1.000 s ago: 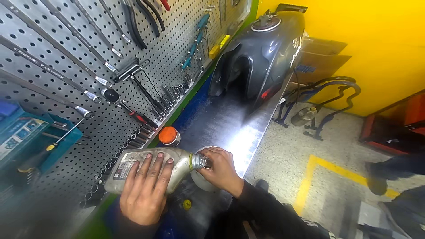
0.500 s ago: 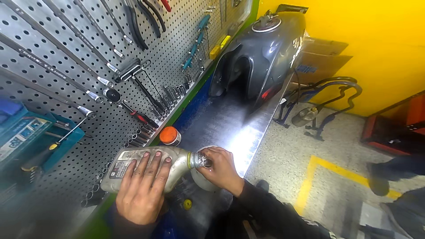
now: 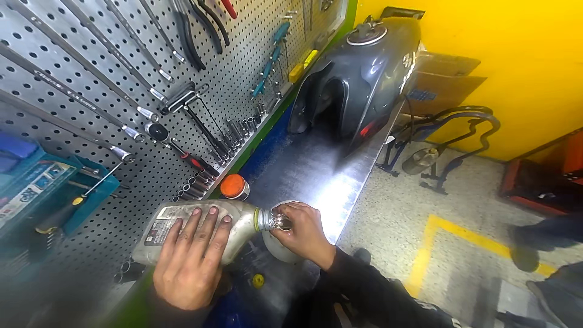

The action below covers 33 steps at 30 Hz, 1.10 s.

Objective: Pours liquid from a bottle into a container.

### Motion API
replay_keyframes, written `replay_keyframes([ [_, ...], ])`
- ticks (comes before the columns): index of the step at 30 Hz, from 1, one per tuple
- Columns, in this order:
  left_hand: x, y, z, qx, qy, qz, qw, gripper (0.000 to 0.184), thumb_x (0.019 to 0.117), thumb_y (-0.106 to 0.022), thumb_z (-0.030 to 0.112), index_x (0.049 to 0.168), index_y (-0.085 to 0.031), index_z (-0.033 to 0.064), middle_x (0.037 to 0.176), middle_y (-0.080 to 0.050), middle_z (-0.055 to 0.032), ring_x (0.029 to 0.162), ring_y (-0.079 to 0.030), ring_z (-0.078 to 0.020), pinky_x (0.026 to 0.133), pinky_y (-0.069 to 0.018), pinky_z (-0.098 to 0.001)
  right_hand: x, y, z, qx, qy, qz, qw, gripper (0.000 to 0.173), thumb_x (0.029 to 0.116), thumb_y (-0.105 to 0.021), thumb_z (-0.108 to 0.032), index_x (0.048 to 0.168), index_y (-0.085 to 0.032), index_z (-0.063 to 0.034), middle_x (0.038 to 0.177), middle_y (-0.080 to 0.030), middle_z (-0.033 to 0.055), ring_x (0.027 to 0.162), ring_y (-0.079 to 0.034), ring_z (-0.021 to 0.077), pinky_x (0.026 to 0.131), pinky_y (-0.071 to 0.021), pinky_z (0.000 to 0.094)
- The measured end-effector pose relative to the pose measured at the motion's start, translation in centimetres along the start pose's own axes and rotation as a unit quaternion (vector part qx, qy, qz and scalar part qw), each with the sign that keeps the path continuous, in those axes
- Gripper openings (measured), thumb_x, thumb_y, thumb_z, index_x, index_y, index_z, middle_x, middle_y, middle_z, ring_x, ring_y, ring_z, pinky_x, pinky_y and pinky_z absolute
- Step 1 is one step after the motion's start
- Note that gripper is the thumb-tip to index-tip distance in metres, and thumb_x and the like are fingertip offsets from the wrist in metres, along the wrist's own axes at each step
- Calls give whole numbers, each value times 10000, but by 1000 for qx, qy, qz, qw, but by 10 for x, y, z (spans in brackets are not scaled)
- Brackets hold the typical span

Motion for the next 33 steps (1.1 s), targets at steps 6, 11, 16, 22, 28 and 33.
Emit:
replay_keyframes([
  [6, 1, 3, -2, 7, -3, 3, 1000, 460, 899, -544, 61, 1340, -665, 107, 1383, -652, -162, 1320, -586, -393, 1100, -443, -577, 0, 0, 0, 2, 1, 2, 1000, 207, 779, -755, -357, 863, -748, -168, 764, -704, -42, 749, -686, 107, 662, -548, 365],
  [11, 2, 6, -5, 11, -7, 3, 1000, 453, 907, -543, 61, 1340, -665, 105, 1379, -653, -166, 1319, -587, -393, 1101, -444, -579, -1, 0, 0, 0, -3, 0, 1000, 212, 776, -768, -373, 855, -743, -178, 762, -700, -47, 753, -684, 104, 665, -547, 365],
  [16, 2, 10, -9, 13, -6, 2, 1000, 454, 916, -541, 72, 1354, -657, 110, 1392, -644, -165, 1324, -581, -399, 1109, -437, -580, 0, 0, 0, -3, -6, -3, 1000, 200, 787, -755, -366, 858, -747, -179, 773, -708, -49, 762, -690, 102, 674, -553, 368],
  [22, 3, 12, -12, 17, -10, -5, 1000, 468, 910, -539, 66, 1363, -649, 99, 1400, -638, -170, 1324, -580, -403, 1105, -436, -589, -1, -1, 0, -2, -2, 6, 1000, 195, 789, -750, -364, 853, -745, -180, 761, -700, -53, 746, -683, 98, 660, -546, 361],
  [28, 4, 15, -15, 20, -12, -1, 1000, 443, 928, -540, 77, 1355, -652, 98, 1387, -644, -182, 1317, -583, -411, 1096, -439, -597, -1, 0, -1, 2, -5, 4, 1000, 180, 793, -741, -359, 844, -744, -187, 761, -703, -51, 752, -687, 105, 650, -542, 376],
  [33, 5, 19, -19, 30, -22, -4, 999, 461, 928, -523, 59, 1372, -640, 99, 1407, -630, -179, 1325, -575, -411, 1099, -432, -594, -1, 0, -1, 2, -3, 8, 1000, 163, 794, -738, -347, 832, -738, -188, 749, -697, -55, 743, -684, 101, 651, -543, 369],
])
Point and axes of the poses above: each hand's wrist, its own x-axis towards the middle knuckle, its own y-axis out of the back of the hand, z = x × y, the point moved 1 cm from there along x, towards the middle knuckle
